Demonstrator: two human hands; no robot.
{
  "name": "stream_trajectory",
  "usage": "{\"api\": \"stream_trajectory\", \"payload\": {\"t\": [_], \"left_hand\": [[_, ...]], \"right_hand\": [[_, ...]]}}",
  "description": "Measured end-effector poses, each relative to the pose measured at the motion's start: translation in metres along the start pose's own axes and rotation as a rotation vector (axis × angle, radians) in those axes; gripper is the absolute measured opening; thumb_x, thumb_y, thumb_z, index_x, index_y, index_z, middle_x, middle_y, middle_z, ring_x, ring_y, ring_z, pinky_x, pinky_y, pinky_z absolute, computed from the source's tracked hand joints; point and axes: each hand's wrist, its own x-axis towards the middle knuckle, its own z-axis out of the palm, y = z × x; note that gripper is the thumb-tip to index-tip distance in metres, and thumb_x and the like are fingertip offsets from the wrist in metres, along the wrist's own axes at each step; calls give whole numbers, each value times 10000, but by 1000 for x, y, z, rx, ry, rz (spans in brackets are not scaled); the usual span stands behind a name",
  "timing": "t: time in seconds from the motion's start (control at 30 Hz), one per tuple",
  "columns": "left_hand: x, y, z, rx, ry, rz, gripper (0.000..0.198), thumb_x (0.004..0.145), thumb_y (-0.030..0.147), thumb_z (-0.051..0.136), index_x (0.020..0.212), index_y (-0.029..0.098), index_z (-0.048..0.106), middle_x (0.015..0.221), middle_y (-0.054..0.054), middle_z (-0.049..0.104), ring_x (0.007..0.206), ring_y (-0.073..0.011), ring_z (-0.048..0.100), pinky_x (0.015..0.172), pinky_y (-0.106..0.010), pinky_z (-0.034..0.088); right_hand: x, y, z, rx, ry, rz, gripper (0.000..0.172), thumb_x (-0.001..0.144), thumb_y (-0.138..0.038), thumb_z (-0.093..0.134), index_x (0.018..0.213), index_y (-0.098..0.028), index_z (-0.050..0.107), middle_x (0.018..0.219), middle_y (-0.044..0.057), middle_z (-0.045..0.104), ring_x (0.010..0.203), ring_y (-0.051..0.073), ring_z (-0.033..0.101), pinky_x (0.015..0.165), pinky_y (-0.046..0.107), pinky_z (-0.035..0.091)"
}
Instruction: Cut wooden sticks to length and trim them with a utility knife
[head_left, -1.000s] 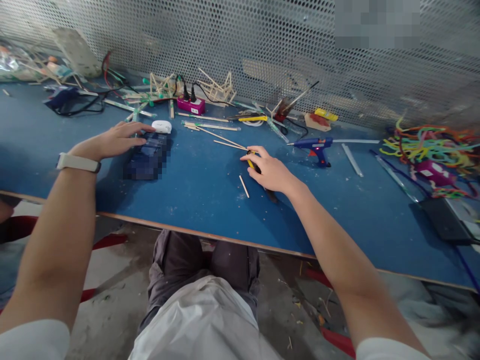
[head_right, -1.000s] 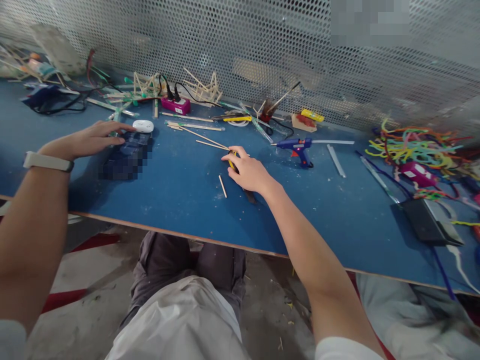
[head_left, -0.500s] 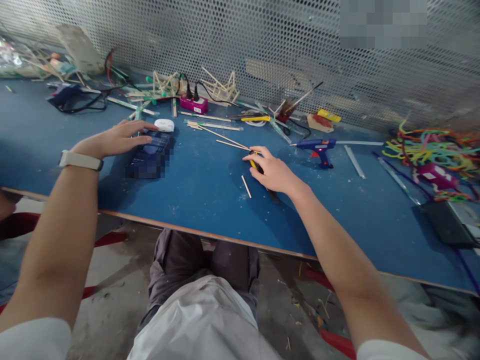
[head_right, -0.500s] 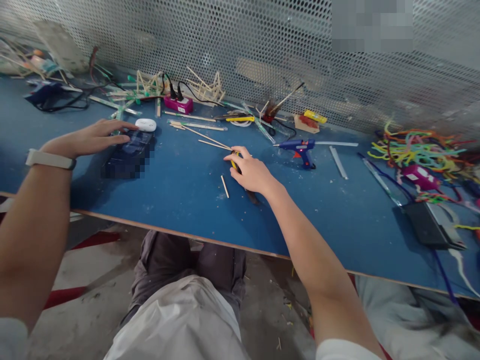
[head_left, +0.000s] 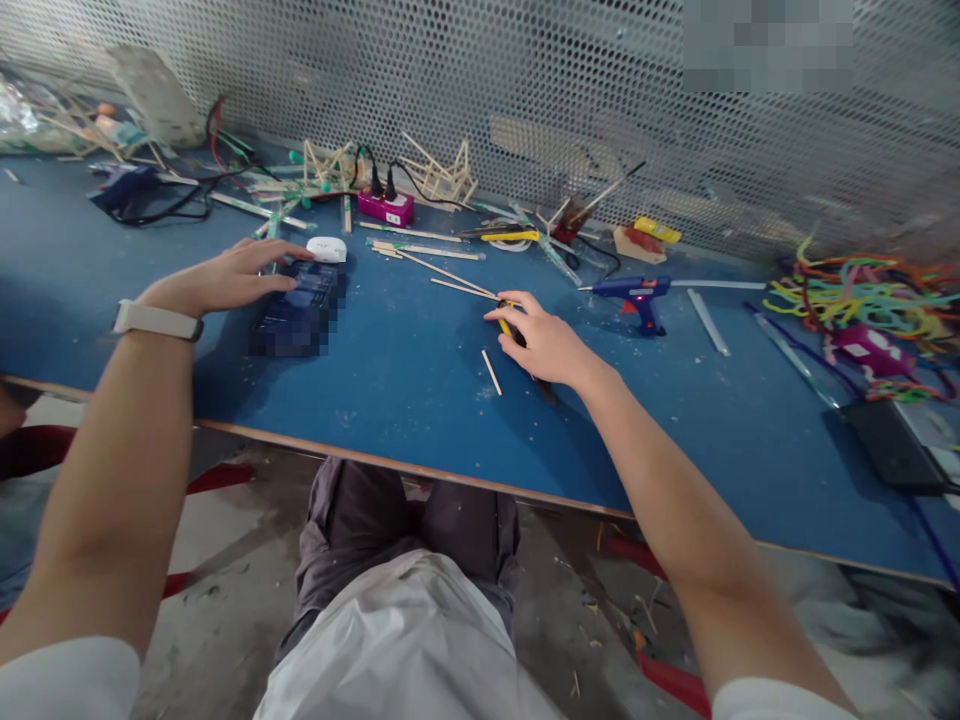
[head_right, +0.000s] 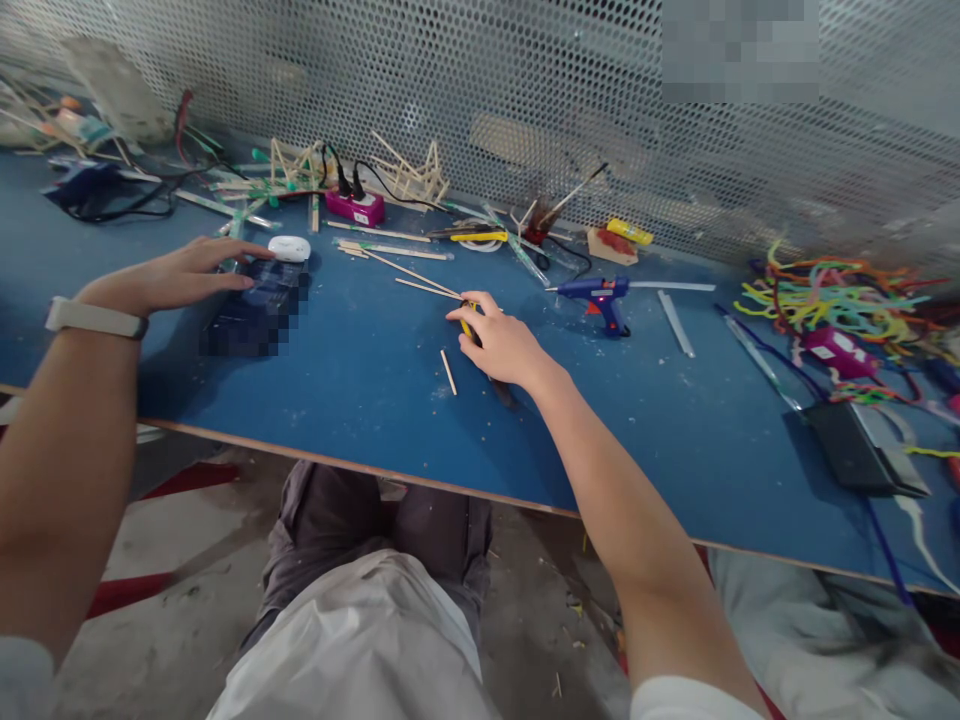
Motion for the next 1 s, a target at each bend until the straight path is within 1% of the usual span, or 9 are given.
{"api": "stream_trajectory", "payload": {"t": [0.2,0.33,0.4,0.47,0.63,0.73,0.83,0.9,1.0], "left_hand": [[1,-6,1,-31,9,10,893,1015,661,485,1772,189,523,1804,-132,577,1660,-394,514,1479,-631,342],[0,-9,1,-56,4,28,902,989,627,528,1780,194,507,1822,-119,566,1646,-363,535,1477,-581,364],[-2,-9,1,-61,3,32,911,983,647,541,1776,200,515,1820,-112,571,1644,-360,535,1476,-575,367],[-3,-9,0,-60,2,36,918,985,677,541,1771,203,525,1811,-113,579,1639,-367,534,1470,-585,371],[-4,-7,-2,-45,-4,50,949,997,768,525,1773,221,528,1791,-106,594,1610,-363,549,1467,-585,371],[-5,-8,-2,-35,-5,57,963,1002,783,512,1780,215,524,1777,-111,604,1599,-367,554,1456,-587,384],[-4,-11,-1,-25,2,75,994,979,798,532,1776,205,528,1779,-121,601,1601,-370,556,1447,-585,396],[-1,-12,0,-17,17,83,1001,979,813,523,1759,185,546,1751,-139,627,1559,-361,592,1426,-576,426],[4,-14,3,-6,41,77,924,1051,776,443,1729,165,584,1641,-154,708,1440,-336,660,1374,-554,481]], "right_hand": [[0,0,1,-3,-5,6,540,1138,-400,486,1622,-267,684,1911,121,424,1331,417,779,1155,693,652],[0,1,1,-4,2,2,525,1143,-411,489,1608,-282,694,1905,120,436,1287,391,791,1120,663,668],[0,2,1,-2,6,-5,523,1144,-418,492,1607,-288,696,1904,122,439,1259,383,796,1085,649,678],[0,3,1,-1,4,-10,527,1144,-423,493,1613,-288,693,1906,120,436,1276,387,791,1078,640,682],[0,1,1,0,-4,2,518,1144,-403,500,1610,-286,693,1911,120,428,1319,400,782,1122,665,673],[0,0,1,1,0,4,521,1140,-393,504,1612,-280,693,1908,124,432,1358,418,770,1155,688,659],[0,0,0,-1,-3,10,526,1142,-402,498,1615,-278,689,1911,126,427,1347,419,775,1142,690,664],[0,-1,0,-2,-6,9,527,1141,-402,496,1615,-276,687,1913,129,425,1338,416,778,1142,691,663],[0,-1,0,-1,-5,4,531,1140,-397,490,1618,-271,685,1914,132,425,1340,415,776,1168,702,651]]}}
